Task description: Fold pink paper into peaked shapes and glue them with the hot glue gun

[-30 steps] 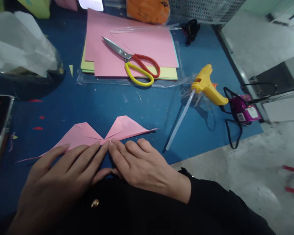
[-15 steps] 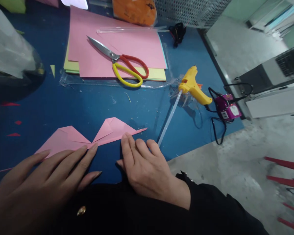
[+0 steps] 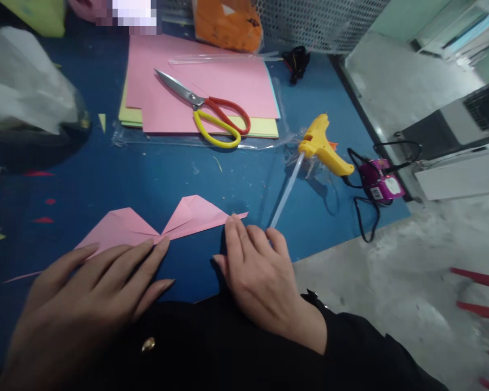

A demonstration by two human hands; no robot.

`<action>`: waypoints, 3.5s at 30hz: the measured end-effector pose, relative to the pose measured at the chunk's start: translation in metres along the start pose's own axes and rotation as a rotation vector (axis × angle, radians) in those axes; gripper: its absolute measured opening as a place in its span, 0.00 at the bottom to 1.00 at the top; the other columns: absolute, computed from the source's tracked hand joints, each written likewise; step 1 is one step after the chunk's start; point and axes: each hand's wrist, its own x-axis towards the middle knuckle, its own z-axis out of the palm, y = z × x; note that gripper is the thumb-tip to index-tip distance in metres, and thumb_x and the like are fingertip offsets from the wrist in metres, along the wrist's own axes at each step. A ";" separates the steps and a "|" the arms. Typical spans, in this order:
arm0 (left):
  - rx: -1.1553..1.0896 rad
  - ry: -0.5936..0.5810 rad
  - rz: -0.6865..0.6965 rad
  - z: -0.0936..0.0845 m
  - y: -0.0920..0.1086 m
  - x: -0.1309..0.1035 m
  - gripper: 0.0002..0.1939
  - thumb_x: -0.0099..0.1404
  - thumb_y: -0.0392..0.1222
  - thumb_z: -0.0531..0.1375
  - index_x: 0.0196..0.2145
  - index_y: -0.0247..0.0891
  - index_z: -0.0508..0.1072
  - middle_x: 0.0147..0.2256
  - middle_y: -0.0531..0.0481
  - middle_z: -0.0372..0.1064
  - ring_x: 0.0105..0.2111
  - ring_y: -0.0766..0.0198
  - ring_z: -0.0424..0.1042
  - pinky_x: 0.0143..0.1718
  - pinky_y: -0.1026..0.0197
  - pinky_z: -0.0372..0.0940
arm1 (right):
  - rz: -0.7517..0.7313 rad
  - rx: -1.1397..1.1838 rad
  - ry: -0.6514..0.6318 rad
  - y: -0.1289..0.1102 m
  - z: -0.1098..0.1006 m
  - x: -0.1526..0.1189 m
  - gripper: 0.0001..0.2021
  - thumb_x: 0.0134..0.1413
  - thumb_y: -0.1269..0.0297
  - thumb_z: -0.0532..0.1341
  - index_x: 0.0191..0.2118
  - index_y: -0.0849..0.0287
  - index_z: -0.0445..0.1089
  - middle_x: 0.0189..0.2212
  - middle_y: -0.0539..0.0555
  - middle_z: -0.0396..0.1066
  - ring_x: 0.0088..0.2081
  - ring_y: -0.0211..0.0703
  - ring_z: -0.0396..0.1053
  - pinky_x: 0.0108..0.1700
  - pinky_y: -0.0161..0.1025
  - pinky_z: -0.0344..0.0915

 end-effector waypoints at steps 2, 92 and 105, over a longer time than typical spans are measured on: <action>-0.008 0.015 -0.010 -0.002 0.002 0.001 0.19 0.71 0.45 0.58 0.55 0.33 0.74 0.47 0.44 0.79 0.39 0.54 0.75 0.48 0.50 0.63 | -0.018 0.050 0.024 0.000 0.001 0.001 0.21 0.69 0.62 0.55 0.59 0.73 0.65 0.52 0.63 0.76 0.48 0.50 0.70 0.49 0.47 0.58; 0.077 -0.094 -0.505 -0.026 0.002 -0.066 0.25 0.75 0.55 0.47 0.56 0.39 0.74 0.50 0.51 0.78 0.42 0.53 0.73 0.41 0.49 0.58 | -0.530 0.304 0.075 -0.020 0.024 0.026 0.22 0.61 0.77 0.56 0.61 0.77 0.63 0.53 0.63 0.75 0.53 0.54 0.68 0.51 0.48 0.65; 0.000 -0.045 -0.392 -0.017 0.006 -0.069 0.27 0.75 0.54 0.47 0.60 0.35 0.70 0.53 0.47 0.75 0.54 0.52 0.72 0.52 0.50 0.61 | -0.511 0.299 0.095 -0.021 0.026 0.026 0.23 0.61 0.78 0.54 0.62 0.72 0.62 0.53 0.61 0.75 0.53 0.51 0.68 0.52 0.46 0.65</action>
